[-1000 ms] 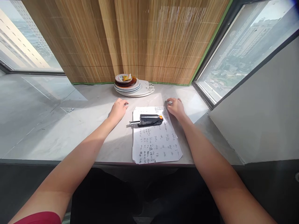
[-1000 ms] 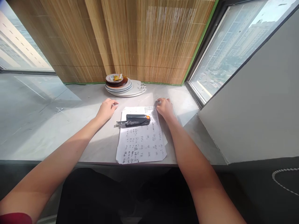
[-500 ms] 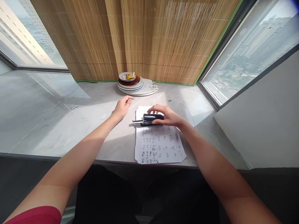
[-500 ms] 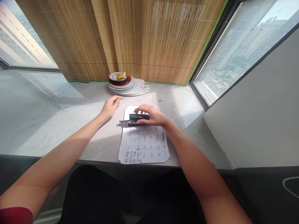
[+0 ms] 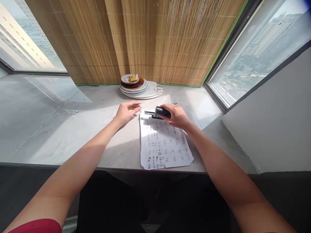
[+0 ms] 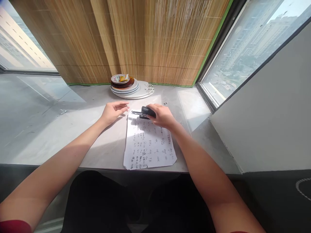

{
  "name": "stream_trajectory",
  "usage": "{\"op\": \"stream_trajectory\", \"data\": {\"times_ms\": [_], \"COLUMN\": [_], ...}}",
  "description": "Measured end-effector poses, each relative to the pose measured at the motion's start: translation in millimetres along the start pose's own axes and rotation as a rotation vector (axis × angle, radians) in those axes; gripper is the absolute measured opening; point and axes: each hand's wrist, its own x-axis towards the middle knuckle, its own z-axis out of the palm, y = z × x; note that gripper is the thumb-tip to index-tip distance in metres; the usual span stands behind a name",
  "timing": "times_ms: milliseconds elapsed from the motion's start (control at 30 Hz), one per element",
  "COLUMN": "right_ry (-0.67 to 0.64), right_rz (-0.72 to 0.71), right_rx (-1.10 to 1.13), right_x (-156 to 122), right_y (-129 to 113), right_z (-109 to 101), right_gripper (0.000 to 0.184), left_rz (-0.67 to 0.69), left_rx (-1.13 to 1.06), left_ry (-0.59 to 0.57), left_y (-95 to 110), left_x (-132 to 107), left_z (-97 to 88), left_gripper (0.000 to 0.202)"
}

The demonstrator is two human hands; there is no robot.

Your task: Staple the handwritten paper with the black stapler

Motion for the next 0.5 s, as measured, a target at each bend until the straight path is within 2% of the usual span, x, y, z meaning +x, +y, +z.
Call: {"op": "stream_trajectory", "data": {"times_ms": [67,133,300,400,500], "right_ry": [-0.019,-0.041,-0.106,-0.116,-0.119], "right_rz": [0.009,0.007,0.008,0.011,0.009], "right_rx": [0.004,0.024,0.034,0.039,0.048], "right_x": [1,1,3,4,4], "right_y": [2,2,-1,0,1], "right_z": [1,4,10,10,9], "right_gripper": [0.03,0.031,0.033,0.033,0.036], "left_rz": [-0.027,-0.006,0.134,0.221,0.257], "left_rx": [-0.059,-0.034,0.133,0.209,0.253], "left_ry": [-0.059,-0.106,-0.175,-0.223,-0.223], "left_y": [3,6,14,15,14], "left_x": [-2,-4,-8,-9,-8], "left_z": [2.0,4.1,8.0,10.6,13.0], "left_gripper": [0.054,0.046,0.026,0.02,0.019]}}
